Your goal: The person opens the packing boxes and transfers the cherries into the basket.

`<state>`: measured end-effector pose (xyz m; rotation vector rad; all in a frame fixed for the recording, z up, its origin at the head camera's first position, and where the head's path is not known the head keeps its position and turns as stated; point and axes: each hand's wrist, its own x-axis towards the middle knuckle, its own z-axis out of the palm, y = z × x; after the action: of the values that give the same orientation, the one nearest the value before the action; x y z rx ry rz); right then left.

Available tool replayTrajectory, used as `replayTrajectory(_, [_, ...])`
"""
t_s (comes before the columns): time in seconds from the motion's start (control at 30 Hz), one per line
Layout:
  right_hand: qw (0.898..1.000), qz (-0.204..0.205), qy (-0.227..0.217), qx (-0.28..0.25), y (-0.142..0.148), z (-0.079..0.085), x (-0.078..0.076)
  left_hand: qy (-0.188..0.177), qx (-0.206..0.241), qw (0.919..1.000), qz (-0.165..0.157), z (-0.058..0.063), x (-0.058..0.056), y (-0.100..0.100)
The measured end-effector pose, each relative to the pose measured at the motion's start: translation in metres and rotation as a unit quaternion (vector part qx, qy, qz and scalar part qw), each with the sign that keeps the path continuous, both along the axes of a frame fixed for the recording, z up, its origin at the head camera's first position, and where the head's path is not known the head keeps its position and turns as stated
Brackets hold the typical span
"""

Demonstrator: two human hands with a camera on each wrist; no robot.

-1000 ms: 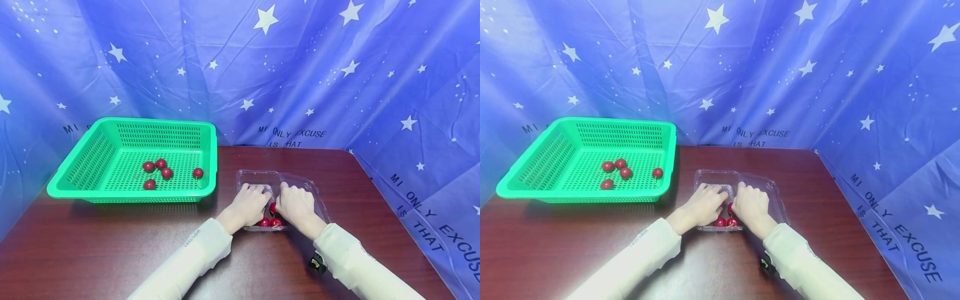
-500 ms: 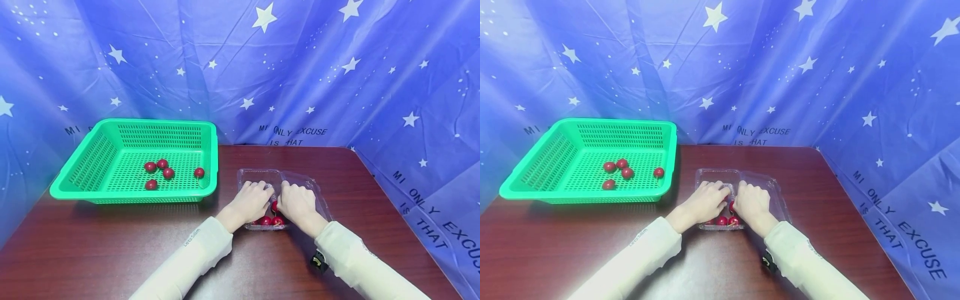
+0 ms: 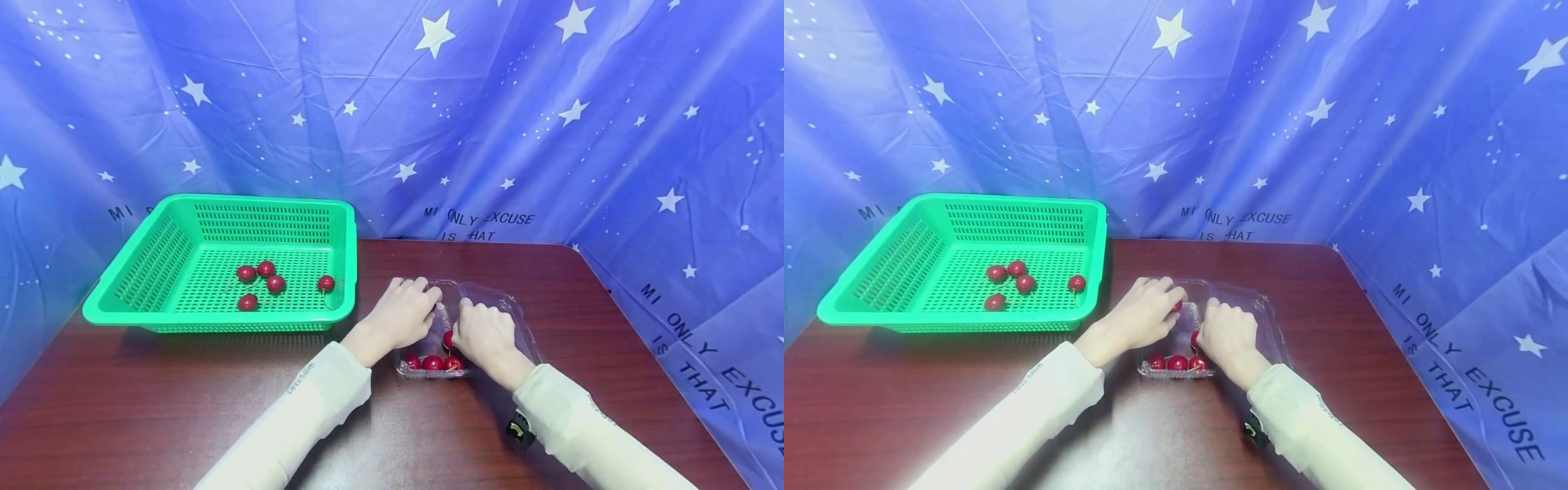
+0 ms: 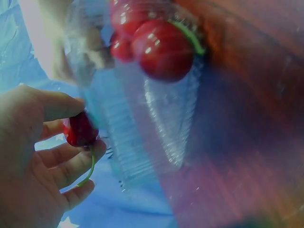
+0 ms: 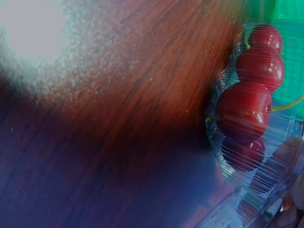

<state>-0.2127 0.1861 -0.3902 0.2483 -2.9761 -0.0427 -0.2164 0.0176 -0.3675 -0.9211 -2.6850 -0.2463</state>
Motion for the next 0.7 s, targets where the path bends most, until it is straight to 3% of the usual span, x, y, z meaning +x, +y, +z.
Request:
replayTrajectory(0.3, [1.0, -0.001, -0.005, 0.0, -0.001, 0.001, 0.001, 0.005, 0.011, 0.9999, 0.012, 0.019, -0.007, -0.015])
replayTrajectory(0.7, [1.0, -0.003, -0.008, -0.003, 0.0, 0.002, 0.001, -0.013, 0.053, 0.9979, 0.035, 0.03, -0.016, -0.039])
